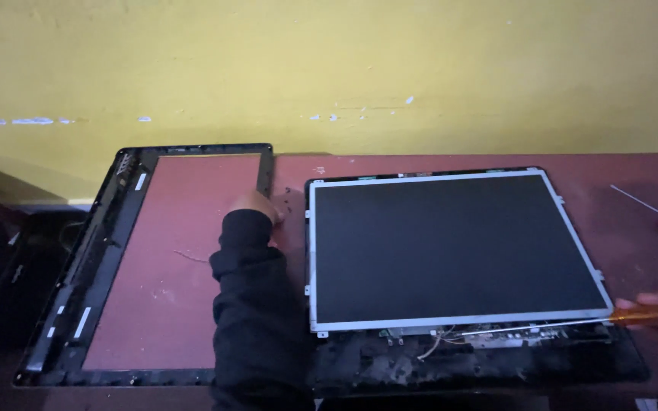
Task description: A person connects a cable to an LCD panel, fits the panel into a frame, and uses a screwdriver to scrape the metal edges of the frame.
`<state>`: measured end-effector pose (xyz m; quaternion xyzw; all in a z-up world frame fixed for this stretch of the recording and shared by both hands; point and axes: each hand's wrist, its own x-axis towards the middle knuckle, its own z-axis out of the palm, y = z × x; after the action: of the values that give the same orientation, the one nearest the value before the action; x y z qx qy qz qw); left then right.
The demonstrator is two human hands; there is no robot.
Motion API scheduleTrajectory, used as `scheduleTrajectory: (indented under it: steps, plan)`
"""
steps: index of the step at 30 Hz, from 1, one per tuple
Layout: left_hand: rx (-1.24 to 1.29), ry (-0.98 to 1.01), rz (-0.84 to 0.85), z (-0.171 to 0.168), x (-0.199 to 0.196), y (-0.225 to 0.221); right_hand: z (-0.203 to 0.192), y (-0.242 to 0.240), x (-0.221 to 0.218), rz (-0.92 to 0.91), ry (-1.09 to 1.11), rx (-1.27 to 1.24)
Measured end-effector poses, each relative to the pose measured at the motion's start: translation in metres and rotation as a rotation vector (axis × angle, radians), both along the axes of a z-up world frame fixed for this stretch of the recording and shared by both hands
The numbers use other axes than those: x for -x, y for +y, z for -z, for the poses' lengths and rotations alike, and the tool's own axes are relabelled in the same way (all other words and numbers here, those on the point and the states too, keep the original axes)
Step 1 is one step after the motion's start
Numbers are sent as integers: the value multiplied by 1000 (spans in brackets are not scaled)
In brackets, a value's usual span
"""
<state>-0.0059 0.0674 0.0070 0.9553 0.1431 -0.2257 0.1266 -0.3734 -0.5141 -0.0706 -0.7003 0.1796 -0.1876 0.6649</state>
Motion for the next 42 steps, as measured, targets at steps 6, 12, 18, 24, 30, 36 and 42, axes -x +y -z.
scheduleTrajectory:
  steps: [6, 12, 18, 24, 30, 36, 42]
  plan:
    - [-93, -98, 87, -38, 30, -8, -37, 54, 8, 130, -151, 70]
    - [1295, -682, 551, -56, 68, -58, -103, 129, -22, 101, -438, 226]
    - [1704, -471, 627, -36, 81, -99, -167, 228, -68, 244, -573, 70]
    - [1993, -550, 656, -15, 66, -93, -131, 246, -85, 192, -827, 59]
    - [2060, -538, 752, -21, 67, -95, -126, 257, -95, 159, -856, 71]
    - [2082, -526, 750, -19, 67, -94, -129, 258, -99, 209, -833, 97]
    - [2094, -484, 685, -15, 67, -94, -126, 257, -100, 249, -819, 93]
